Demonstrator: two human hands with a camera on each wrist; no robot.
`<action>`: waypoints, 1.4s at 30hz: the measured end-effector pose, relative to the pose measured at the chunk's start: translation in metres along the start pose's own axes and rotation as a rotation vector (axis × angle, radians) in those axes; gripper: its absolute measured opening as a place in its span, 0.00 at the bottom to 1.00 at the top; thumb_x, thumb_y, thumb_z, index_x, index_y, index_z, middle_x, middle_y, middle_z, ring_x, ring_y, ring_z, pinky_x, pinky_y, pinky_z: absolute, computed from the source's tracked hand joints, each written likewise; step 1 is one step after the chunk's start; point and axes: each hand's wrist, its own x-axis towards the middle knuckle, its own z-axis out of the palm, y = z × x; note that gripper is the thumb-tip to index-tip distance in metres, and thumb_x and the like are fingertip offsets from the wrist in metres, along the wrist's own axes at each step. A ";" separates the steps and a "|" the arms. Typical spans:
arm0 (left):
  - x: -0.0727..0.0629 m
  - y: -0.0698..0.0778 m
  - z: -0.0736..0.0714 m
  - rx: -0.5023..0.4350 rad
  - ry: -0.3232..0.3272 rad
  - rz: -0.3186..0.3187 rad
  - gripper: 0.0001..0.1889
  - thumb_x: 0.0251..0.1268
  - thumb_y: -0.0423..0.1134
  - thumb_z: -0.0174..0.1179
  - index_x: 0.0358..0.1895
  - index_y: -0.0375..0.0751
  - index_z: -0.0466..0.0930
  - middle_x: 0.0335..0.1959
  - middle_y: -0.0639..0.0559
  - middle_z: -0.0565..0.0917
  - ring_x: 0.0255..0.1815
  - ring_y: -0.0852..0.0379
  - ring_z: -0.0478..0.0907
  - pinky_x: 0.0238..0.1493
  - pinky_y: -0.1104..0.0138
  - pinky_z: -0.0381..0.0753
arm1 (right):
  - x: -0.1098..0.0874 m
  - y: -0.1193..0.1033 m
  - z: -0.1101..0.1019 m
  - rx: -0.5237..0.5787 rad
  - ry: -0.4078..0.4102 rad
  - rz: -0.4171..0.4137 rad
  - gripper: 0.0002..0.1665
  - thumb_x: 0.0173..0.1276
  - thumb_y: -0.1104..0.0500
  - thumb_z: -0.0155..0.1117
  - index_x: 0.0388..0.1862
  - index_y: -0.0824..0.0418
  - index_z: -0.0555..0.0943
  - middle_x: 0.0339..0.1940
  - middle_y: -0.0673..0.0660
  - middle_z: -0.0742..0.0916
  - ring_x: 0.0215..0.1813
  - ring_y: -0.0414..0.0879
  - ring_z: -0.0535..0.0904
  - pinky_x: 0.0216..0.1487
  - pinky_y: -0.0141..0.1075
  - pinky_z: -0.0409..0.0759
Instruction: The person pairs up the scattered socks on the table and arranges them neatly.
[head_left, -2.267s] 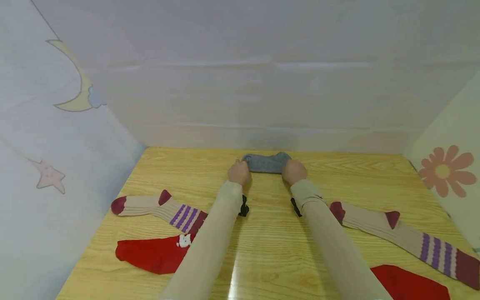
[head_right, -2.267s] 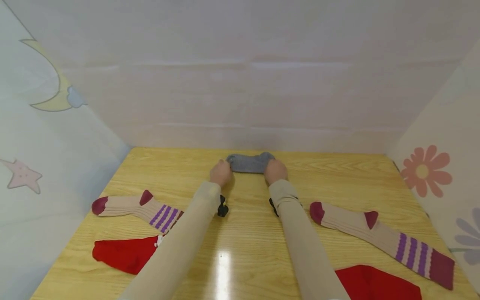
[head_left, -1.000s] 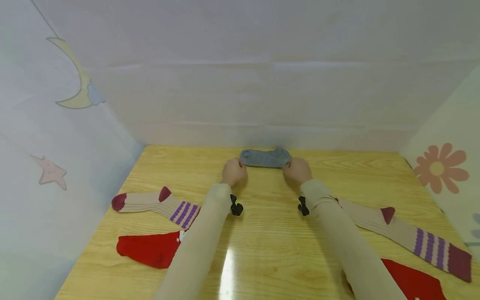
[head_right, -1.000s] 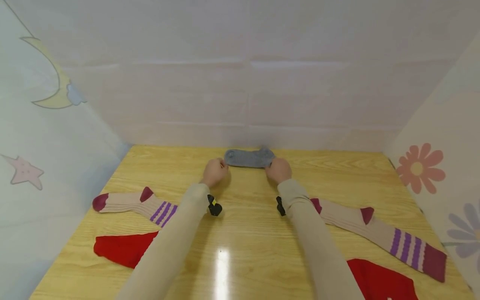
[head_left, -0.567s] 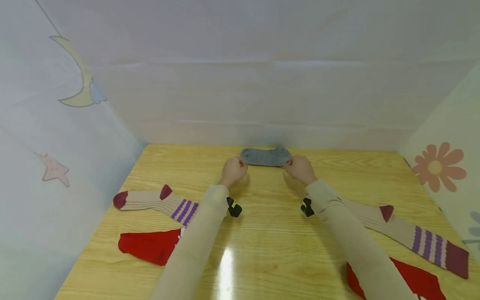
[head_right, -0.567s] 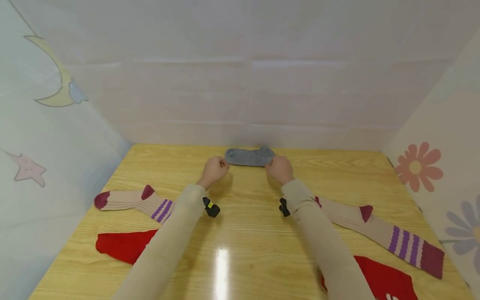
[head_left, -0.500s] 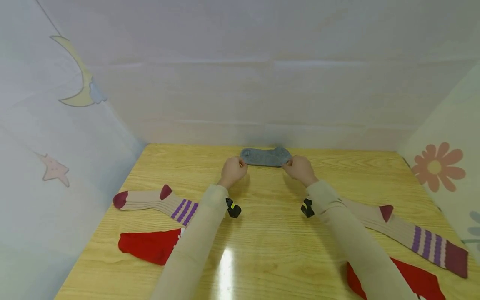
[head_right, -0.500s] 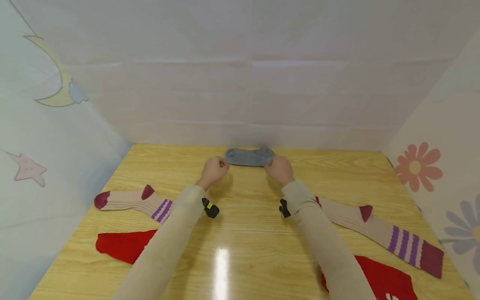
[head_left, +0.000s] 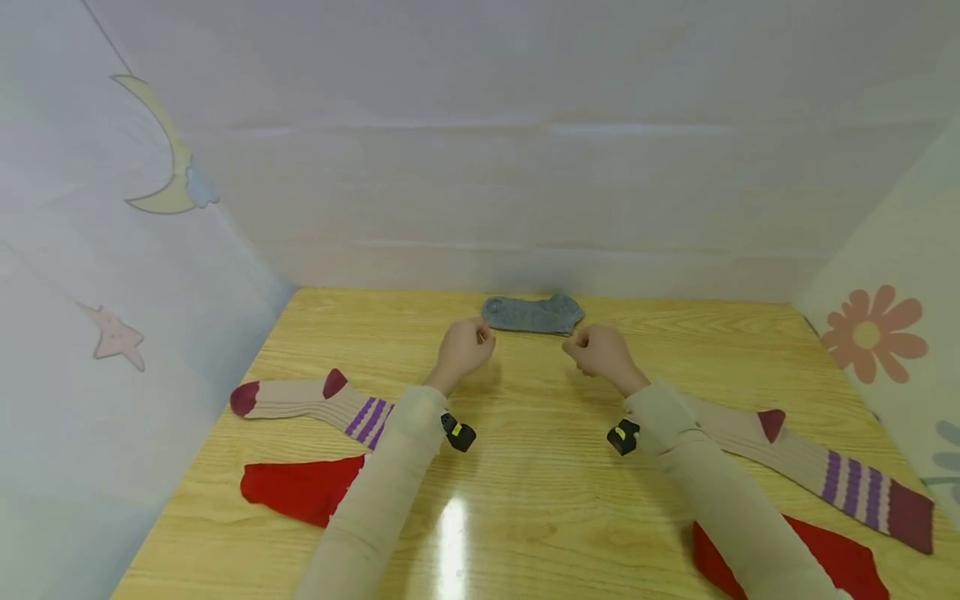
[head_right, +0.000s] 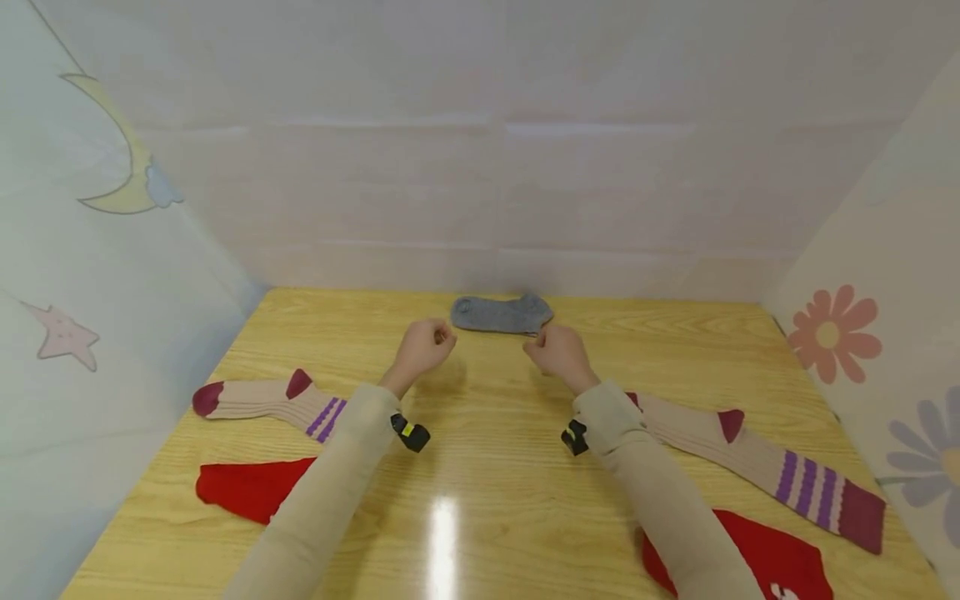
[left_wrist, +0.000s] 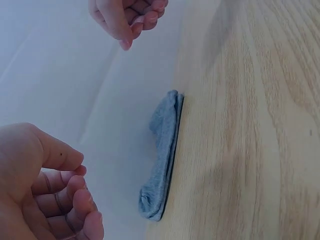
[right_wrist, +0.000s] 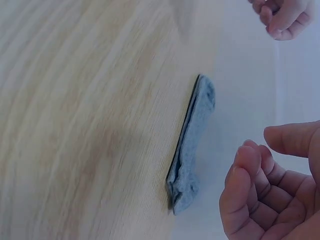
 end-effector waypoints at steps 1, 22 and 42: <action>-0.002 0.001 -0.001 0.006 0.005 0.006 0.07 0.62 0.34 0.53 0.28 0.39 0.78 0.18 0.51 0.76 0.14 0.59 0.66 0.18 0.69 0.66 | -0.002 -0.001 0.001 0.009 -0.006 0.000 0.21 0.66 0.56 0.55 0.13 0.61 0.74 0.08 0.54 0.77 0.16 0.54 0.76 0.27 0.40 0.74; -0.031 0.002 -0.021 0.033 0.015 -0.022 0.05 0.62 0.36 0.55 0.30 0.41 0.77 0.22 0.52 0.75 0.20 0.57 0.68 0.21 0.67 0.67 | -0.027 -0.025 0.019 0.190 -0.014 0.044 0.14 0.64 0.59 0.59 0.36 0.71 0.81 0.24 0.65 0.83 0.26 0.59 0.80 0.25 0.40 0.78; -0.053 -0.034 -0.046 0.032 0.016 -0.090 0.07 0.62 0.37 0.55 0.35 0.37 0.79 0.27 0.48 0.78 0.23 0.57 0.71 0.23 0.66 0.70 | -0.032 -0.049 0.061 0.406 -0.130 0.125 0.12 0.62 0.61 0.61 0.38 0.71 0.81 0.29 0.66 0.84 0.27 0.57 0.82 0.27 0.44 0.79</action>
